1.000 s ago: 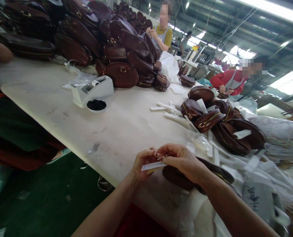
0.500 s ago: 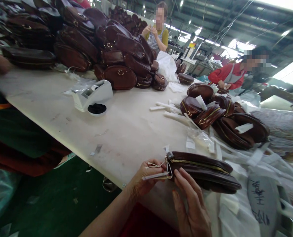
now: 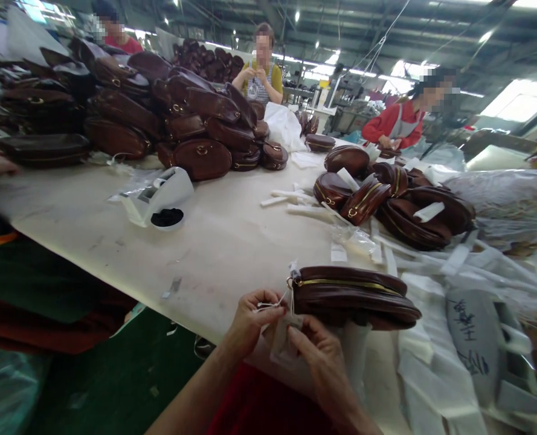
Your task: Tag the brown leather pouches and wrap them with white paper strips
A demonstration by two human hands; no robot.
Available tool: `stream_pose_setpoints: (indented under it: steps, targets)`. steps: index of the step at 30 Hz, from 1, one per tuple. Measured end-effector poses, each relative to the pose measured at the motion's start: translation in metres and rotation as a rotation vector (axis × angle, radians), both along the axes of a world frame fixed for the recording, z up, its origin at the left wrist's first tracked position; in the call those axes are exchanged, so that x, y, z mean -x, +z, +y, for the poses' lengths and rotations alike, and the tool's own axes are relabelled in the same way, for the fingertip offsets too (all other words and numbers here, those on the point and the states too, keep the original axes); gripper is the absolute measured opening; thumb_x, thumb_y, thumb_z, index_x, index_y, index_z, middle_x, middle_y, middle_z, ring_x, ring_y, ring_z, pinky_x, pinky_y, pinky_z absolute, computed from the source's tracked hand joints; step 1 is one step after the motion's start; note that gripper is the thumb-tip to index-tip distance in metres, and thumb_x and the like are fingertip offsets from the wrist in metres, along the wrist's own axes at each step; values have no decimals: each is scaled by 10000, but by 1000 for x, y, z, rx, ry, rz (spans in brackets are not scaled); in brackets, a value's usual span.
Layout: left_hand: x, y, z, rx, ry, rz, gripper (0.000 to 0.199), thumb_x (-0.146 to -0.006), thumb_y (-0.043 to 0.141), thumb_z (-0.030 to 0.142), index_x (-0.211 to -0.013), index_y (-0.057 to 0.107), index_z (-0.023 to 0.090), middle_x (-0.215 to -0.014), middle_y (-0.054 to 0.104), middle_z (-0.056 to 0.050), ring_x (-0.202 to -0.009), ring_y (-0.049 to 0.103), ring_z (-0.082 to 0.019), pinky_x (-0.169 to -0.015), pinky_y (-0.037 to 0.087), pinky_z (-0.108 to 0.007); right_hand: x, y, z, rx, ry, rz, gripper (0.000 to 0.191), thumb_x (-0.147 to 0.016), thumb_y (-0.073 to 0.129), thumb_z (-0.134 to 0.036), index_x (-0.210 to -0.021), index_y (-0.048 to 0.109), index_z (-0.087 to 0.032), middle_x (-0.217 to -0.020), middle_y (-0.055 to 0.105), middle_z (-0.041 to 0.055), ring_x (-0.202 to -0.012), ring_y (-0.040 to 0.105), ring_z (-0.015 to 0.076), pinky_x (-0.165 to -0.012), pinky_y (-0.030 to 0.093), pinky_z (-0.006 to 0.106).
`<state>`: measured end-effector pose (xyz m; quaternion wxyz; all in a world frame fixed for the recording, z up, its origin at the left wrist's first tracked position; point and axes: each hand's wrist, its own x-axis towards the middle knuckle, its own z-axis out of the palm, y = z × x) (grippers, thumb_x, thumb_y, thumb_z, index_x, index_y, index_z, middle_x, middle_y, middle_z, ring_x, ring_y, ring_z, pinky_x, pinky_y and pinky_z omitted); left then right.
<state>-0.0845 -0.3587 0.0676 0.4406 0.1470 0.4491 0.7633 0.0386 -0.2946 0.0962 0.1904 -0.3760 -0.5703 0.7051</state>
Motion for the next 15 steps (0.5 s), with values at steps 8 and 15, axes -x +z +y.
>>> stream_pose_setpoints:
  steps: [8, 15]
  targets:
    - [10, 10, 4, -50, -80, -130, 274, -585, 810, 283, -638, 577, 148, -560, 573, 14, -533, 501, -98, -564, 373, -217, -10, -5, 0, 674, 291, 302, 268, -568, 765, -217, -804, 654, -152, -683, 613, -4, -565, 510, 88, -575, 405, 209]
    - [4, 16, -10, -2, -32, -141, 266, -571, 790, 281, -620, 565, 147, -537, 561, 20, -474, 489, -99, -479, 355, -211, 1, 2, -11, 709, 221, 289, 229, -589, 774, -279, -688, 630, -132, -521, 448, -64, -441, 319, 27, -424, 212, 162]
